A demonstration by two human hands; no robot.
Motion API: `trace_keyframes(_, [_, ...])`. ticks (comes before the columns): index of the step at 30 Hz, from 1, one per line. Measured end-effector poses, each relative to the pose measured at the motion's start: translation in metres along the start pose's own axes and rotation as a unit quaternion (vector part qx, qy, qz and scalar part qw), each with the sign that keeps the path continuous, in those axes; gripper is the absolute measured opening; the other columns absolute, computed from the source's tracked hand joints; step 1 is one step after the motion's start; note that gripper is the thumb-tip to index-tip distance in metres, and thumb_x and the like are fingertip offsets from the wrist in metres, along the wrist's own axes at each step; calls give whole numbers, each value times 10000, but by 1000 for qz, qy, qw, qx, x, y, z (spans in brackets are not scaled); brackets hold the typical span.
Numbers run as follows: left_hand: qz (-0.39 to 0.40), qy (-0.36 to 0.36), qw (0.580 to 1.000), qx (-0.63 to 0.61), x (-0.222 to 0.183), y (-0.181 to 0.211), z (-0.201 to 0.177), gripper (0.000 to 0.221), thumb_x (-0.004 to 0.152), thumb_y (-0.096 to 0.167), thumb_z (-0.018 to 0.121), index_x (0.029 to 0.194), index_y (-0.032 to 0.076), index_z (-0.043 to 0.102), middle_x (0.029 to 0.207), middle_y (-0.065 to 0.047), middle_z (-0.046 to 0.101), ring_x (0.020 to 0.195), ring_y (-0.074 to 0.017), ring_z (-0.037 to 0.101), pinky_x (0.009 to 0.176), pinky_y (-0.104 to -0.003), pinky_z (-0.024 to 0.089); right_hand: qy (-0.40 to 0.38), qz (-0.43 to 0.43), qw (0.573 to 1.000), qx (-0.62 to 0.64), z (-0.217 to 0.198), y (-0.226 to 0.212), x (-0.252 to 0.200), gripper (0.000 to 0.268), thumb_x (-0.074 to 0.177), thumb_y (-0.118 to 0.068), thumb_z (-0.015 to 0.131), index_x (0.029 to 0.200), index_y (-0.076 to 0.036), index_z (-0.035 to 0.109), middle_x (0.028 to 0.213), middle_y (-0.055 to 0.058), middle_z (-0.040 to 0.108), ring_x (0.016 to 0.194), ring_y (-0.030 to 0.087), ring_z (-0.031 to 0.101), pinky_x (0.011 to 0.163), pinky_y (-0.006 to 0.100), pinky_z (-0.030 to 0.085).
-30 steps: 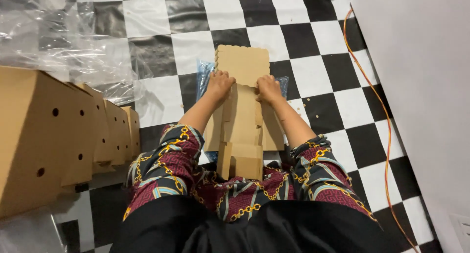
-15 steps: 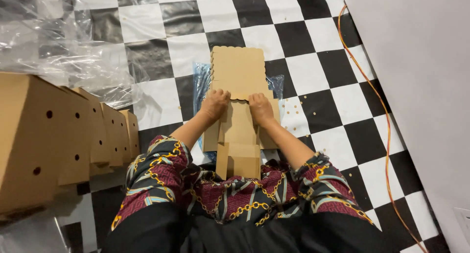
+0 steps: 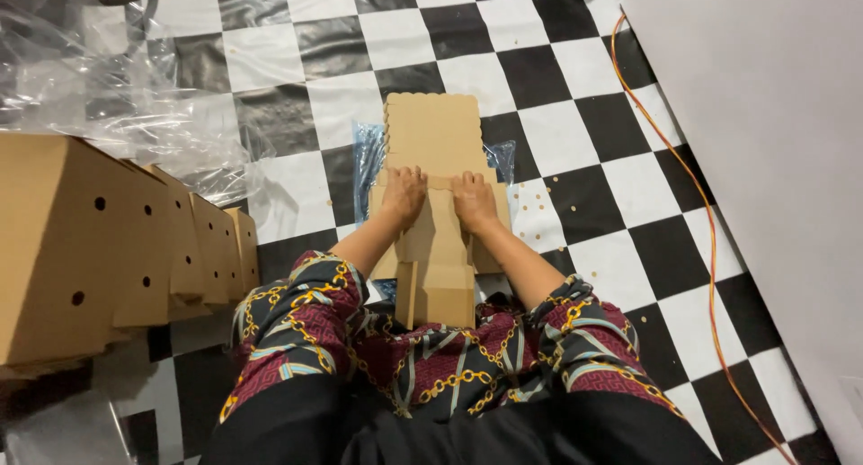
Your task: Assembling cardboard boxes by folding flat sheets and tucking in flaps
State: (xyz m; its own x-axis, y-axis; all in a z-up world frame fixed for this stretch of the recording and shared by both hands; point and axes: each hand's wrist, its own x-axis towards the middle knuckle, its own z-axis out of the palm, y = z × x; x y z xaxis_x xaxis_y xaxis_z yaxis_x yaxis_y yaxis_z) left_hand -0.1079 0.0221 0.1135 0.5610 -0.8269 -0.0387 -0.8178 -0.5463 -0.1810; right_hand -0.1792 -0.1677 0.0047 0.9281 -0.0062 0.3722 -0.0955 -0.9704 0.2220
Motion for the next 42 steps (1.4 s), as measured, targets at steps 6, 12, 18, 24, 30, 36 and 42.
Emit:
trace_keyframes(6, [24,139,988,60,49,-8,124,335,814,173,634,1097,16,720,900,-139,665,809,-326,623,732,-523,440,66,10,996,-67,27,4,9,84,851,-97,526,781,-103,571,686,73,506,646,276,589,497,354,475])
trace_keyframes(12, [-37,245,968,40,75,-30,150,83,774,173,617,799,194,694,706,-24,620,660,-227,616,610,-399,425,-14,72,997,16,60,44,18,75,890,-141,536,854,-156,601,730,47,591,736,278,667,541,405,541])
trace_keyframes(18, [-313,-6,833,-456,53,-16,92,222,926,268,647,1067,123,739,1016,-140,742,1069,-349,725,911,-433,584,-238,350,864,274,76,46,33,237,897,-192,558,1076,-142,706,999,159,732,1000,413,735,848,503,601])
trace_keyframes(24, [-295,-25,804,-515,19,-25,45,541,832,470,820,1145,37,739,1046,-198,750,1089,-377,712,903,-502,567,-106,381,831,392,71,64,14,321,914,-273,581,903,22,707,916,264,709,973,499,667,823,592,521])
trace_keyframes(30, [-263,-68,664,-697,-15,-15,52,453,733,192,906,1113,-4,758,1014,-222,753,1037,-365,723,881,-459,560,-105,447,690,559,64,77,9,399,949,-460,687,1163,-126,726,1094,178,707,942,328,741,579,425,661])
trace_keyframes(36, [-287,19,694,-660,-10,-6,62,429,698,267,946,1073,139,782,993,-79,789,1066,-309,726,873,-444,578,-278,319,744,517,-97,16,-29,902,701,-282,943,1373,120,496,1247,355,632,1191,492,610,934,576,552])
trace_keyframes(42, [-210,-87,678,-699,-28,-21,63,496,730,114,918,1169,-1,717,943,-190,767,899,-323,772,807,-429,607,-248,354,782,450,-125,8,-28,526,730,-230,926,1150,2,710,1063,213,744,1077,404,695,865,497,583])
